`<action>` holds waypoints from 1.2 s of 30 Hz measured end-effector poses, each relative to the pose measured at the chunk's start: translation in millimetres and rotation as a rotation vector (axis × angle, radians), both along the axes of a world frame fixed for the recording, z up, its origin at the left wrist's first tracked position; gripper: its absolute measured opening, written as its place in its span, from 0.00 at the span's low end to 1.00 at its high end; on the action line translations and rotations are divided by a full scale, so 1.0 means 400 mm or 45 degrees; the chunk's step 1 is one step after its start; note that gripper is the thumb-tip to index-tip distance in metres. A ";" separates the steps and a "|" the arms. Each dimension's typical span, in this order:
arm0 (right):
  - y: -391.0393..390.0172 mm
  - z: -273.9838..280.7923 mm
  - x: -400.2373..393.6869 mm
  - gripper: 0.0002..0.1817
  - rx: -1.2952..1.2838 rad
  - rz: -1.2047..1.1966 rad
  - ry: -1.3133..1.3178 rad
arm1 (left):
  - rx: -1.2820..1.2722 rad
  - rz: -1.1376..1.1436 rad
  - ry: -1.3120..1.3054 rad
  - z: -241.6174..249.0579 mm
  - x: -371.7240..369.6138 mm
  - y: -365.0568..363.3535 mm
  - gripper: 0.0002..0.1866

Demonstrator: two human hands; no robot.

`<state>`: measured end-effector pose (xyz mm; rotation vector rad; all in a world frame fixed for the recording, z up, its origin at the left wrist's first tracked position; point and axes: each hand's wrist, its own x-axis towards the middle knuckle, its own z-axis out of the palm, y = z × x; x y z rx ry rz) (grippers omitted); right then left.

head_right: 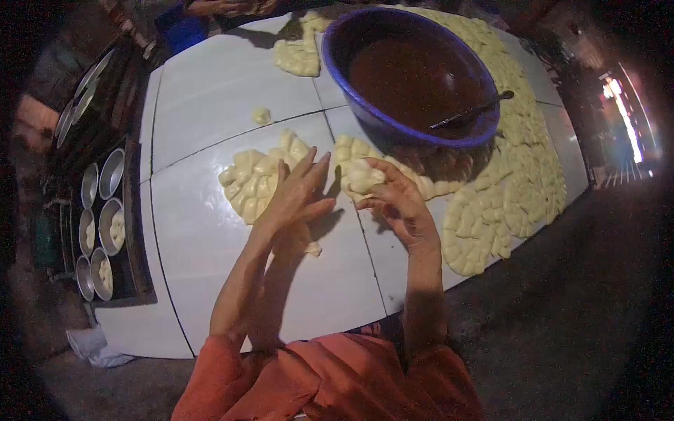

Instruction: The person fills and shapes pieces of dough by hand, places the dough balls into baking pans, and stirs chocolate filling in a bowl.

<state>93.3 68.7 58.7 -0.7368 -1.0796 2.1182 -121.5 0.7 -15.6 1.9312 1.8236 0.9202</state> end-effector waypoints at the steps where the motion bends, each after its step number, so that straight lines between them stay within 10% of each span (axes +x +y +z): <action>1: 0.000 -0.013 0.015 0.28 -0.005 0.002 -0.148 | -0.007 -0.016 -0.098 0.047 0.016 -0.010 0.36; 6: -0.033 -0.061 0.018 0.20 0.007 -0.034 -0.210 | -0.454 0.005 -0.975 0.139 0.086 -0.016 0.28; 11: -0.037 -0.083 0.056 0.12 0.303 -0.209 -0.699 | -0.524 -0.002 -1.102 0.098 0.118 -0.014 0.22; 14: -0.020 -0.119 0.077 0.13 0.683 -0.429 -0.355 | -0.361 0.007 -1.367 0.087 0.179 -0.011 0.34; 20: -0.040 0.001 0.084 0.21 0.261 -0.426 0.009 | 0.510 0.002 -0.851 0.126 0.298 0.066 0.40; 29: 0.082 0.047 0.090 0.09 0.062 -0.224 0.386 | 0.205 0.113 -1.606 0.040 0.459 0.102 0.33; 36: 0.478 0.079 0.074 0.09 1.130 0.128 -1.069 | -0.269 0.277 -1.688 0.028 0.302 0.036 0.20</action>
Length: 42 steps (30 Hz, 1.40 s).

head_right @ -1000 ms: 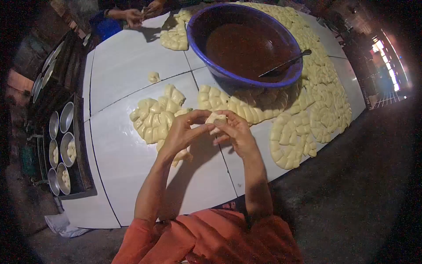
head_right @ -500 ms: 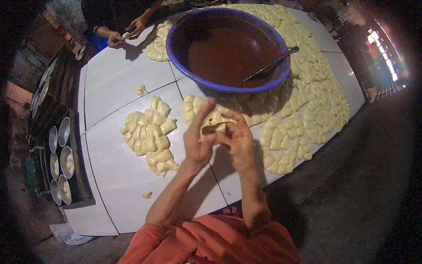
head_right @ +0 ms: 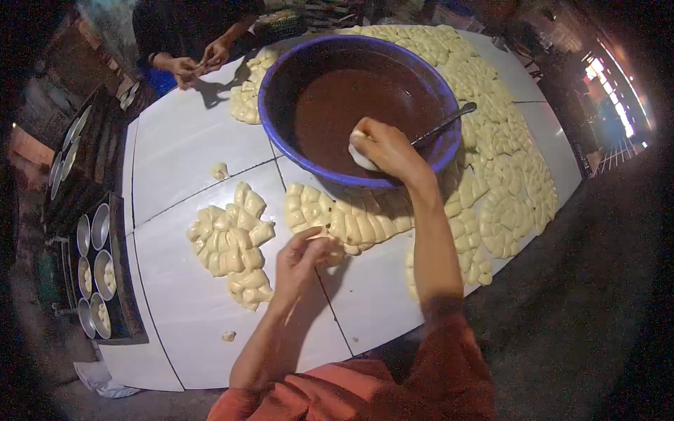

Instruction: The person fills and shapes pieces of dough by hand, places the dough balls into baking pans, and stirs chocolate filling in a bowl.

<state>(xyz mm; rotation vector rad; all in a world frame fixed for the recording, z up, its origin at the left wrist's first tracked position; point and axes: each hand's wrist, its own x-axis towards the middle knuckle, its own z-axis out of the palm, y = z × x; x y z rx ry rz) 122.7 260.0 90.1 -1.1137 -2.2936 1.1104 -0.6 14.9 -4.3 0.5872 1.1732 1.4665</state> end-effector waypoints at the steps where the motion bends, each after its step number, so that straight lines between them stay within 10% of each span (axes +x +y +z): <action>1: 0.028 -0.019 -0.014 0.11 0.101 0.113 -0.206 | -0.042 0.039 0.032 -0.001 -0.021 -0.009 0.20; 13: 0.024 -0.046 -0.087 0.19 0.081 0.339 -0.634 | -0.087 -0.015 0.076 -0.034 -0.049 -0.019 0.17; 19: -0.063 0.057 -0.100 0.07 -0.957 0.110 0.651 | -0.005 -0.035 0.072 0.000 -0.055 -0.025 0.20; 30: -0.436 -0.097 -0.136 0.11 -1.276 0.018 0.861 | 0.028 0.197 -0.614 0.057 -0.105 -0.140 0.19; 34: -0.577 -0.121 -0.163 0.30 -0.951 0.122 0.600 | -0.106 0.344 -0.451 -0.003 -0.176 -0.235 0.14; 36: -0.622 -0.160 -0.192 0.38 0.147 0.267 0.359 | -0.148 0.449 -0.489 0.002 -0.193 -0.272 0.17; 42: -0.755 -0.185 -0.286 0.12 0.169 0.095 0.409 | -0.119 0.577 -0.338 0.015 -0.232 -0.354 0.20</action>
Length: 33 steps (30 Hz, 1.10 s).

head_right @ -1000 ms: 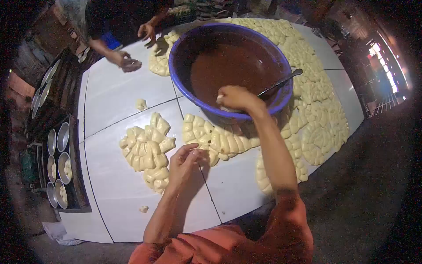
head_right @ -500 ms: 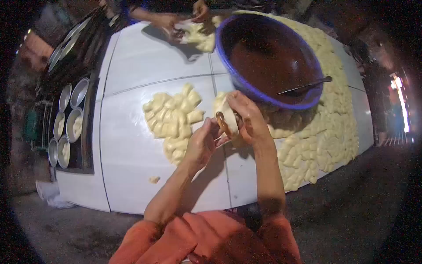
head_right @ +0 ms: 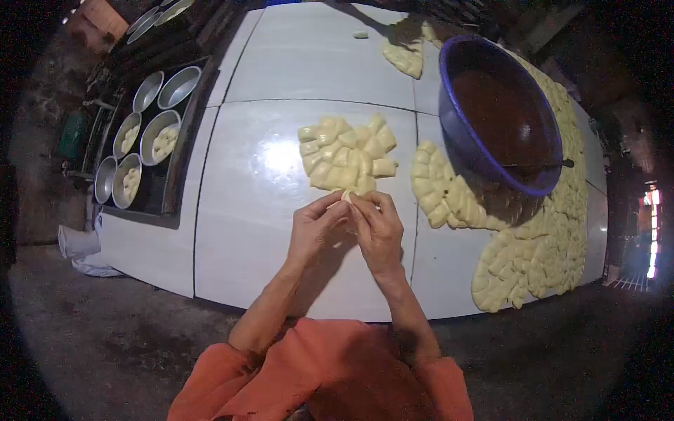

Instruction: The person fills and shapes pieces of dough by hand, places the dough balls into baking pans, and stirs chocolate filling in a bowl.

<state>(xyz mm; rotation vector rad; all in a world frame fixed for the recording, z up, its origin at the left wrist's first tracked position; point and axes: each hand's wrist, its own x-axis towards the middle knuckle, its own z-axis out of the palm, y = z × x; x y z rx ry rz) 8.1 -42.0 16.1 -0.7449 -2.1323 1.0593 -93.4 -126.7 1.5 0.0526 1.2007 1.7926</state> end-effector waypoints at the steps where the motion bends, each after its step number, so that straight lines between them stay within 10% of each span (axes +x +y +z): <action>1: -0.010 -0.006 -0.013 0.12 -0.133 0.017 0.034 | -0.060 0.005 0.058 0.012 -0.006 -0.012 0.21; 7: -0.047 0.041 -0.052 0.16 -1.231 0.175 0.139 | -0.057 -0.129 -0.003 0.017 -0.108 -0.067 0.18; 14: -0.046 -0.063 -0.050 0.22 -0.489 0.512 0.268 | -0.135 -0.229 0.286 0.075 -0.125 -0.134 0.15; 19: -0.143 0.001 -0.111 0.07 -0.949 0.190 0.516 | 0.001 -0.216 0.248 0.036 -0.128 -0.181 0.13; 23: -0.131 -0.071 -0.123 0.07 -0.359 0.109 0.261 | -0.030 -0.199 0.103 0.043 -0.102 -0.214 0.13; 26: -0.131 -0.085 -0.130 0.07 -0.552 0.252 0.025 | -0.091 -0.100 0.193 -0.007 -0.101 -0.236 0.15; 30: -0.192 0.024 -0.158 0.09 -0.458 0.358 0.069 | -0.307 -0.044 0.477 0.020 -0.158 -0.266 0.17; 33: -0.191 -0.091 -0.172 0.10 -0.258 0.551 -0.211 | -0.816 -0.124 1.406 0.017 -0.172 -0.280 0.19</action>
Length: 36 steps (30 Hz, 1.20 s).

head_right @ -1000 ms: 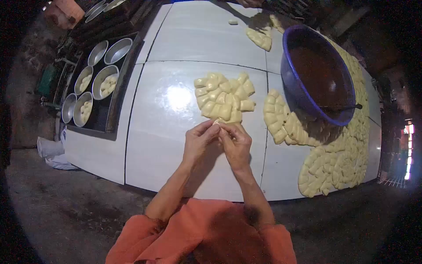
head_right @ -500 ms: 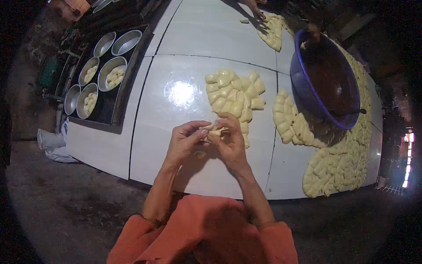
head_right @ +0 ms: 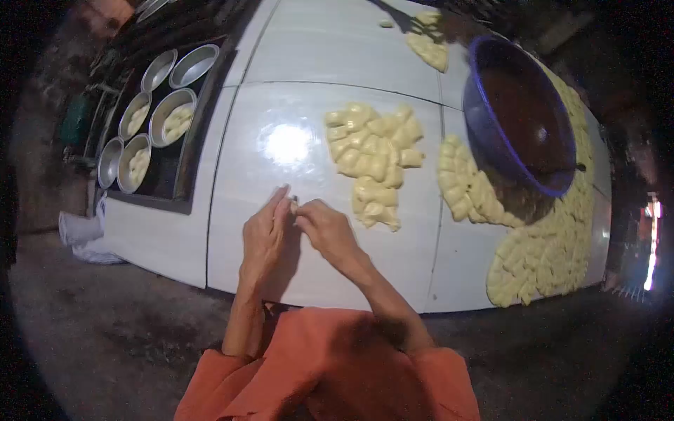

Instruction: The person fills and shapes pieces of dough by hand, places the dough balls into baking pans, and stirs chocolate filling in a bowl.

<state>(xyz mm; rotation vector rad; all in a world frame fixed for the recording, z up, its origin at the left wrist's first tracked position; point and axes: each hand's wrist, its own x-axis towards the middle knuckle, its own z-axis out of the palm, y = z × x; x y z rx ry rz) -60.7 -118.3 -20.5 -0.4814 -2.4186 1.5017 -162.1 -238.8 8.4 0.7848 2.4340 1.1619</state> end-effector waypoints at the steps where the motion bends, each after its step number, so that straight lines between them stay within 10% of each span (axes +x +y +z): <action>1: -0.003 -0.023 -0.010 0.09 0.071 -0.003 -0.081 | 0.010 -0.037 0.332 -0.021 0.005 0.004 0.19; 5: 0.028 -0.010 -0.003 0.11 0.021 -0.101 -0.001 | -0.279 -0.233 0.758 -0.070 -0.010 0.012 0.17; 15: 0.034 0.038 -0.009 0.20 -0.123 -0.041 -0.022 | 0.088 0.146 -0.648 -0.011 -0.070 0.027 0.16; 29: 0.100 0.036 0.014 0.11 -0.083 -0.379 0.016 | -0.377 -0.183 0.554 -0.086 -0.071 0.034 0.20; 33: 0.289 0.028 0.119 0.17 0.408 -0.832 -0.094 | -0.445 -0.130 0.567 -0.089 -0.084 0.070 0.26; 36: 0.402 -0.026 0.143 0.21 0.899 -0.576 -0.024 | -0.274 -0.038 0.517 -0.083 -0.088 0.110 0.29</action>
